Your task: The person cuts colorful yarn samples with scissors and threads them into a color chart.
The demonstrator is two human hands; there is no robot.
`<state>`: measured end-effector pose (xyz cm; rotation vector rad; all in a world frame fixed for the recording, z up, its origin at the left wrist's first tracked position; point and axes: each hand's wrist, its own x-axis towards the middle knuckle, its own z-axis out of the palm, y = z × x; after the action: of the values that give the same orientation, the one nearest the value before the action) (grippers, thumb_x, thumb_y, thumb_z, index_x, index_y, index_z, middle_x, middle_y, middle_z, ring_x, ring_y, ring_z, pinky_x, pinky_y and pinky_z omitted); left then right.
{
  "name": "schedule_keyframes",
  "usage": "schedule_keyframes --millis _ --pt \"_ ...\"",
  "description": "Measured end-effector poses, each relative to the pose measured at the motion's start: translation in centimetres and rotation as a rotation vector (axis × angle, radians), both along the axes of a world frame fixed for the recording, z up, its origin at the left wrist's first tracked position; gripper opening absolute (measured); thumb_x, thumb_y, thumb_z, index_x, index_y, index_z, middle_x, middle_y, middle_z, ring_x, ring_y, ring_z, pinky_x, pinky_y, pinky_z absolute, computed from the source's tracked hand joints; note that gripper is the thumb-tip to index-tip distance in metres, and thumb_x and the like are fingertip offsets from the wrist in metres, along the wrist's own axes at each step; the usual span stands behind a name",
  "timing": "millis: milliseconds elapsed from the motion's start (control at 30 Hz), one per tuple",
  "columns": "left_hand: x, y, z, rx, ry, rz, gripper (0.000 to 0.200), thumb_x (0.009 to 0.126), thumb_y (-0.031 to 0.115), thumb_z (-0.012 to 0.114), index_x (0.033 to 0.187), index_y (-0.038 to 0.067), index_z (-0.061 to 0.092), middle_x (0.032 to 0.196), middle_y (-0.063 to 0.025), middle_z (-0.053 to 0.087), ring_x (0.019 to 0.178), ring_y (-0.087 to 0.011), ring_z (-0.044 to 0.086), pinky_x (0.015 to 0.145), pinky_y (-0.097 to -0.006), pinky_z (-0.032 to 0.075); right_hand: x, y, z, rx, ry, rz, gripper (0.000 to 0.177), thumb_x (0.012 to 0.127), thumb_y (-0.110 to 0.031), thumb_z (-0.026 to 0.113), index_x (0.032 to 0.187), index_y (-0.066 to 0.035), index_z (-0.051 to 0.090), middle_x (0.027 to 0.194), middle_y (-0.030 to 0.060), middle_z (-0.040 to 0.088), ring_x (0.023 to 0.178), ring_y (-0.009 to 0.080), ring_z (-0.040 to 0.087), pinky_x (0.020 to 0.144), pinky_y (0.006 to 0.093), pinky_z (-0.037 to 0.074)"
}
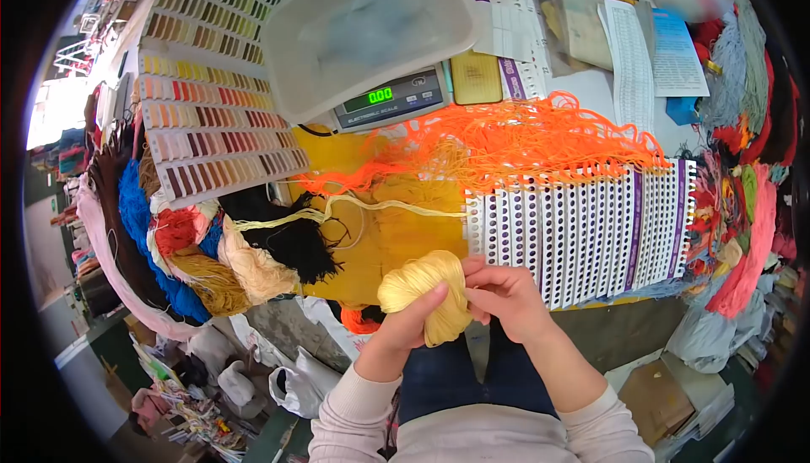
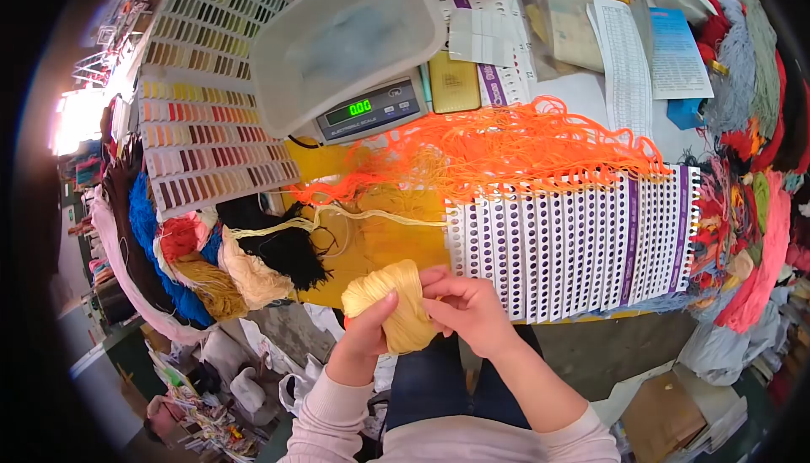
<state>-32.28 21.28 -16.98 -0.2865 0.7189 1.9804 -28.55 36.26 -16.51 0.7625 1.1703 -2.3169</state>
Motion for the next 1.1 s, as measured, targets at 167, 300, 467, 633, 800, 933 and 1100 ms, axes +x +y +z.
schedule_keyframes --millis 167,300,467,633,800,933,1100 --pt "-0.3 1.1 0.0 0.132 -0.134 0.049 0.052 0.080 0.030 0.045 0.117 -0.006 0.033 0.113 -0.0150 0.044 0.102 -0.0222 0.046 0.084 -0.0335 0.038 0.8 2.1 0.4 -0.123 0.005 -0.138 0.008 0.075 -0.001 0.053 0.078 0.004 0.058 0.064 0.0050 0.054 0.048 0.0075 0.047 0.040 0.0184 0.036" --pt "0.1 2.6 0.1 0.116 -0.050 -0.015 0.049 0.078 0.024 0.050 0.114 -0.007 0.036 0.099 -0.0148 0.053 0.089 -0.0226 0.054 0.080 -0.0330 0.041 1.4 1.8 0.8 -0.131 -0.002 -0.174 0.009 0.075 0.001 0.051 0.079 0.005 0.058 0.061 0.0060 0.054 0.045 0.0085 0.046 0.040 0.0191 0.035" --pt "-0.3 3.8 0.7 -0.037 -0.165 -0.019 0.037 0.079 0.014 0.049 0.109 -0.006 0.043 0.093 -0.0129 0.055 0.085 -0.0186 0.055 0.075 -0.0297 0.044 1.3 3.0 1.6 -0.140 -0.049 -0.217 0.011 0.077 -0.002 0.050 0.079 0.006 0.058 0.061 0.0076 0.055 0.048 0.0100 0.050 0.039 0.0196 0.036" --pt "0.1 4.3 0.0 0.016 -0.155 -0.029 0.033 0.079 0.013 0.050 0.106 -0.006 0.045 0.094 -0.0118 0.055 0.084 -0.0180 0.055 0.074 -0.0298 0.044 1.6 3.6 1.3 -0.122 -0.024 -0.216 0.011 0.077 -0.001 0.050 0.080 0.006 0.058 0.061 0.0065 0.055 0.047 0.0090 0.050 0.039 0.0190 0.036" --pt "0.1 4.9 0.5 -0.083 -0.194 -0.033 0.030 0.079 0.011 0.051 0.104 -0.005 0.048 0.096 -0.0119 0.055 0.085 -0.0185 0.054 0.075 -0.0300 0.044 1.5 3.9 1.7 -0.053 -0.002 -0.194 0.009 0.075 0.002 0.052 0.081 0.006 0.057 0.060 0.0049 0.054 0.046 0.0067 0.046 0.039 0.0177 0.034" --pt "0.1 5.1 0.6 -0.095 -0.171 0.013 0.029 0.080 0.012 0.051 0.104 -0.004 0.048 0.102 -0.0127 0.053 0.091 -0.0187 0.053 0.079 -0.0304 0.043 1.8 3.9 1.2 -0.068 0.024 -0.225 0.009 0.074 0.003 0.052 0.081 0.006 0.057 0.070 0.0053 0.055 0.045 0.0052 0.041 0.039 0.0171 0.031" --pt "0.3 4.9 0.3 -0.115 -0.165 0.000 0.031 0.080 0.014 0.050 0.106 -0.004 0.047 0.105 -0.0132 0.051 0.095 -0.0186 0.051 0.081 -0.0302 0.042 2.2 4.9 0.7 -0.287 -0.018 -0.222 0.009 0.075 0.001 0.051 0.081 0.005 0.056 0.090 0.0069 0.054 0.049 0.0043 0.039 0.043 0.0167 0.030"
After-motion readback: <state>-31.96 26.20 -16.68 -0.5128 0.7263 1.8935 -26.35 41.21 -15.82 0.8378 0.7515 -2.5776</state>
